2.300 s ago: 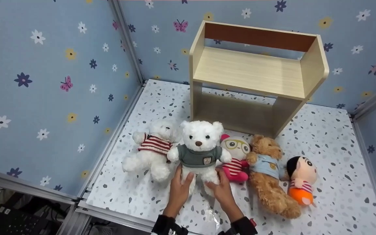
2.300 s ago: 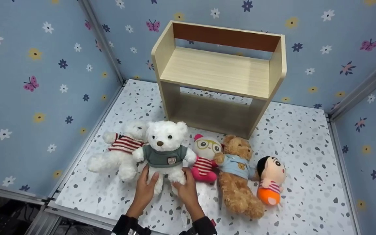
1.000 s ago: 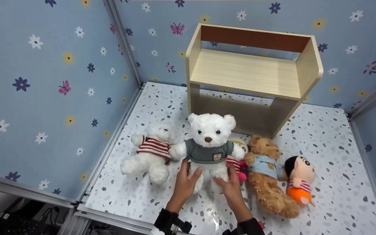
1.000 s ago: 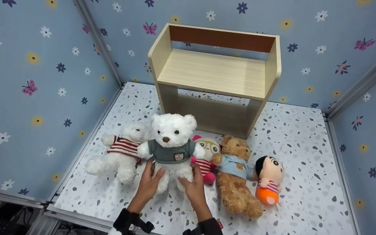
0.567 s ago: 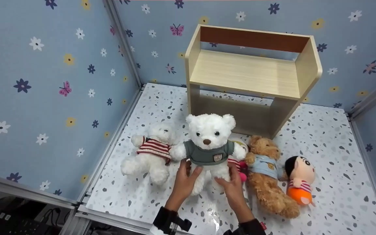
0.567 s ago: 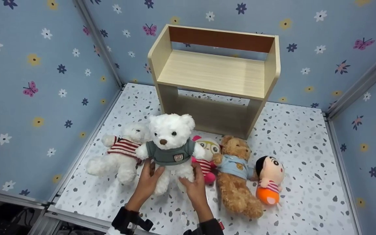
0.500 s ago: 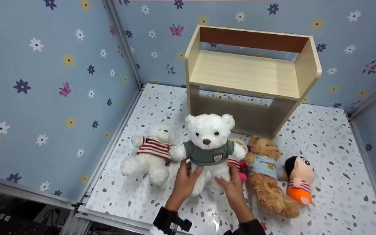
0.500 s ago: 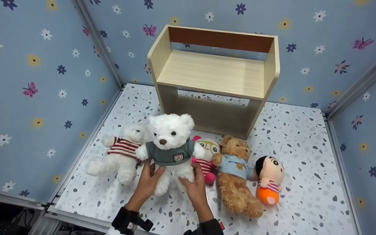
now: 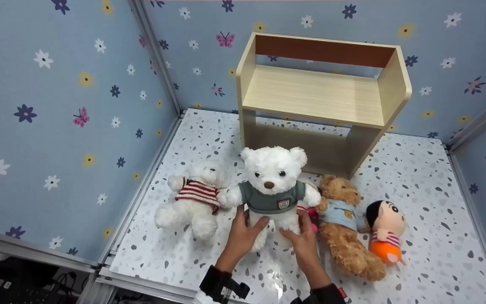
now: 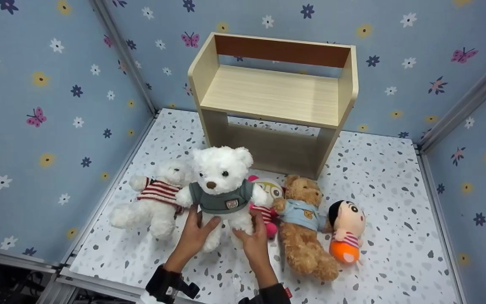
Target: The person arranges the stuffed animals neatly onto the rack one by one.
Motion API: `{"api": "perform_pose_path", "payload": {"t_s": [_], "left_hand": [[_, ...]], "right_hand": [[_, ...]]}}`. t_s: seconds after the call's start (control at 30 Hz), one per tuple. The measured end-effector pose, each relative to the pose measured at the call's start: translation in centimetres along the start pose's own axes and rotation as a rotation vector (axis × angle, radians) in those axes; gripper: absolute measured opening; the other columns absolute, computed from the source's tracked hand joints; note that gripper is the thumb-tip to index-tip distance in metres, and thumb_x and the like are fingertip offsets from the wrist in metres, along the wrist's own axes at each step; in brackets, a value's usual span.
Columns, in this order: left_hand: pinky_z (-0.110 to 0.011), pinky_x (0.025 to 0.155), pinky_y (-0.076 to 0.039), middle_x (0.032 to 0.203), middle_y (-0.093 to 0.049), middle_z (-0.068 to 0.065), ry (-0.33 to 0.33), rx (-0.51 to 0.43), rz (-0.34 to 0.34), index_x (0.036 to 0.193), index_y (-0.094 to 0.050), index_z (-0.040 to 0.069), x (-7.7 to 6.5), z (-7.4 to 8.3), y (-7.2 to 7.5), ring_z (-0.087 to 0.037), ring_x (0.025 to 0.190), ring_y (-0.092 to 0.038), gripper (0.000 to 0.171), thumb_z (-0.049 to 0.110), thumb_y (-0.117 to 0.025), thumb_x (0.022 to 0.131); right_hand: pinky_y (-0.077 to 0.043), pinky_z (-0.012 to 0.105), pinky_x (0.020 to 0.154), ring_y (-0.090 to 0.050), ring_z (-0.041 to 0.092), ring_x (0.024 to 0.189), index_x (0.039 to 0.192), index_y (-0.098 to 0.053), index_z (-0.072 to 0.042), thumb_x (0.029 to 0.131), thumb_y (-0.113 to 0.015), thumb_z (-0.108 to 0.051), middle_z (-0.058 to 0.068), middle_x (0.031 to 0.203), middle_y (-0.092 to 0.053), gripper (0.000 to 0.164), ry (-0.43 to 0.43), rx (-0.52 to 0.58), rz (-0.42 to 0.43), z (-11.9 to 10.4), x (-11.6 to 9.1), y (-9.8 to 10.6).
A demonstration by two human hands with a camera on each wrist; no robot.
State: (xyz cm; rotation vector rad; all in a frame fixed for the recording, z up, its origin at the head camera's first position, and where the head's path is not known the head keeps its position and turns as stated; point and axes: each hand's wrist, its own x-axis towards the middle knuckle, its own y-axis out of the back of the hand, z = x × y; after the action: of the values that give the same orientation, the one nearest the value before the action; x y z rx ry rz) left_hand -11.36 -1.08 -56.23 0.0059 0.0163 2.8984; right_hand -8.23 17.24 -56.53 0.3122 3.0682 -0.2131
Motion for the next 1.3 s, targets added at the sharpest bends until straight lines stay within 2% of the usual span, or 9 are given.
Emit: {"api": "perform_pose_path", "payload": {"t_s": [0.17,0.37,0.57,0.8,0.97,1.17,1.3], "left_hand": [[-0.046,0.126,-0.026,0.171,-0.02,-0.006,-0.03,0.022,-0.004,0.165,-0.006,0.017,0.2,0.3,-0.1,-0.025,0.159,-0.018,0.093,0.032,-0.069,0.099],[-0.045,0.126,-0.026,0.17,-0.024,-0.005,-0.053,0.023,0.008,0.165,-0.013,0.015,0.5,0.5,-0.1,-0.023,0.158,-0.021,0.088,0.031,-0.069,0.099],[-0.044,0.123,-0.031,0.166,-0.032,-0.007,-0.045,0.004,0.029,0.164,-0.018,0.014,0.8,0.8,-0.2,-0.023,0.155,-0.029,0.085,0.03,-0.069,0.099],[-0.037,0.117,-0.04,0.156,-0.048,-0.005,-0.071,0.009,0.074,0.159,-0.031,0.015,1.3,1.1,-0.4,-0.019,0.147,-0.043,0.075,0.03,-0.071,0.097],[-0.034,0.111,-0.045,0.15,-0.054,-0.005,-0.059,0.024,0.095,0.157,-0.036,0.016,1.5,1.2,-0.5,-0.02,0.14,-0.051,0.072,0.032,-0.072,0.097],[-0.037,0.115,-0.042,0.153,-0.051,-0.004,-0.064,0.03,0.098,0.158,-0.035,0.016,1.6,1.4,-0.6,-0.019,0.145,-0.045,0.072,0.034,-0.071,0.097],[-0.041,0.119,-0.037,0.158,-0.047,-0.006,-0.073,0.02,0.095,0.16,-0.03,0.015,1.7,1.5,-0.7,-0.019,0.15,-0.039,0.076,0.032,-0.07,0.098]], "right_hand": [[-0.052,0.026,0.09,-0.061,0.012,0.11,0.133,-0.05,-0.001,0.081,-0.073,0.011,-0.001,0.123,-0.063,0.058,0.022,-0.014,-0.003,-0.2,0.0,0.1],[-0.052,0.024,0.091,-0.061,0.009,0.111,0.135,-0.05,0.0,0.081,-0.076,0.009,0.006,0.129,-0.062,0.061,0.011,-0.055,0.022,-0.4,0.1,0.2],[-0.052,0.023,0.091,-0.062,0.007,0.112,0.138,-0.05,0.001,0.083,-0.077,0.005,0.011,0.133,-0.061,0.062,0.006,-0.074,0.037,-0.5,0.1,0.1],[-0.052,0.024,0.093,-0.061,0.008,0.115,0.139,-0.05,-0.003,0.087,-0.077,-0.001,0.011,0.136,-0.06,0.058,0.003,-0.07,0.026,-0.6,0.1,0.1],[-0.051,0.023,0.095,-0.059,0.007,0.118,0.142,-0.047,-0.003,0.092,-0.074,-0.005,0.015,0.142,-0.056,0.057,-0.015,-0.077,0.028,-0.7,0.0,0.1],[-0.047,0.02,0.099,-0.051,0.008,0.128,0.147,-0.043,-0.002,0.096,-0.071,-0.01,0.017,0.15,-0.049,0.059,-0.037,-0.091,0.025,-0.8,0.1,0.3],[-0.048,0.02,0.099,-0.052,0.007,0.126,0.147,-0.042,-0.002,0.097,-0.068,-0.009,0.016,0.147,-0.05,0.057,-0.024,-0.069,0.017,-0.8,0.0,0.3]]}}
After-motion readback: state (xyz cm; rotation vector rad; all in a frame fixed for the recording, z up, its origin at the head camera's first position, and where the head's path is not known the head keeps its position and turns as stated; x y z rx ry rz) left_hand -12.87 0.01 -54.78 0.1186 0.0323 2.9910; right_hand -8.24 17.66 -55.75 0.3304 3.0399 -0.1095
